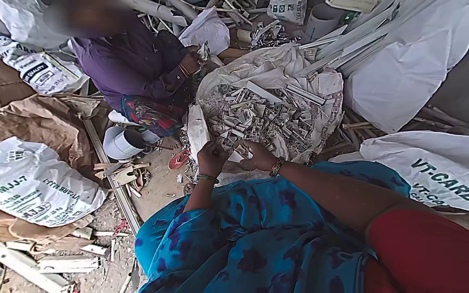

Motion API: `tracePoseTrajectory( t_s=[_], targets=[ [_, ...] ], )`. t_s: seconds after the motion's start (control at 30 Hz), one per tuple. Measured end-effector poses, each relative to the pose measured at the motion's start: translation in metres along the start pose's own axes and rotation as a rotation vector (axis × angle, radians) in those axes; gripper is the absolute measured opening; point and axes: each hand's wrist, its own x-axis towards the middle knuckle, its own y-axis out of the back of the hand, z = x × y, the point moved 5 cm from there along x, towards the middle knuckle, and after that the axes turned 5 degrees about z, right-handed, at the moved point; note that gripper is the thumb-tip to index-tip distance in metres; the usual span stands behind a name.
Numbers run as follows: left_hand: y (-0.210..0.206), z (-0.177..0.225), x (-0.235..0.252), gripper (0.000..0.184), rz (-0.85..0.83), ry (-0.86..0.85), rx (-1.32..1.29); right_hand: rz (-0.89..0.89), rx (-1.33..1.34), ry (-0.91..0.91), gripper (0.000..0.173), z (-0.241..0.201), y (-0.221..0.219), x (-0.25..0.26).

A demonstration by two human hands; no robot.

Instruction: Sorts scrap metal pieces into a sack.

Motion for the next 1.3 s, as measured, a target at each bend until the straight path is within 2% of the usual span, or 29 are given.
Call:
tracePoseTrajectory(
  t_s=[0.13, 0.3, 0.4, 0.5, 0.7, 0.8, 0.9, 0.97, 1.03, 1.17, 1.23, 1.3],
  targets=[
    [0.035, -0.037, 0.013, 0.011, 0.029, 0.187, -0.041, -0.035, 0.231, -0.061, 0.075, 0.009, 0.003, 0.006],
    [0.088, -0.089, 0.008, 0.022, -0.142, 0.486, 0.136, -0.041, 0.298, -0.11, 0.069, 0.007, 0.003, 0.013],
    [0.099, -0.119, -0.002, 0.027, -0.204, 0.646, 0.18, -0.048, 0.283, -0.115, 0.067, 0.002, 0.0, 0.017],
    [0.098, -0.133, -0.01, 0.029, -0.225, 0.716, 0.15, -0.054, 0.306, -0.135, 0.066, -0.002, -0.007, 0.021],
    [0.105, -0.154, -0.006, 0.032, -0.217, 0.631, 0.484, -0.073, 0.333, -0.163, 0.066, -0.002, -0.019, 0.027],
    [0.109, -0.143, -0.003, 0.024, -0.196, 0.64, 0.578, -0.064, 0.318, -0.139, 0.067, 0.0, -0.02, 0.029],
    [0.107, -0.128, 0.001, 0.031, -0.19, 0.635, 0.573, -0.07, 0.343, -0.078, 0.071, -0.001, -0.021, 0.03],
    [0.097, -0.121, 0.004, 0.036, -0.177, 0.552, 0.436, -0.092, 0.384, -0.069, 0.075, -0.003, -0.021, 0.029],
    [0.075, -0.11, 0.005, 0.038, -0.221, 0.434, 0.221, -0.12, 0.483, -0.124, 0.071, -0.003, -0.022, 0.026],
    [0.029, -0.067, 0.001, 0.053, -0.411, 0.129, -0.301, -0.026, 0.701, -0.487, 0.028, 0.007, -0.024, 0.015],
    [0.023, -0.049, 0.0, 0.055, -0.384, 0.089, -0.49, -0.024, 0.773, -0.627, 0.031, 0.012, -0.024, 0.011],
    [0.021, -0.035, 0.0, 0.042, -0.344, 0.093, -0.61, -0.038, 0.811, -0.68, 0.032, 0.012, -0.024, 0.007]
  ],
)
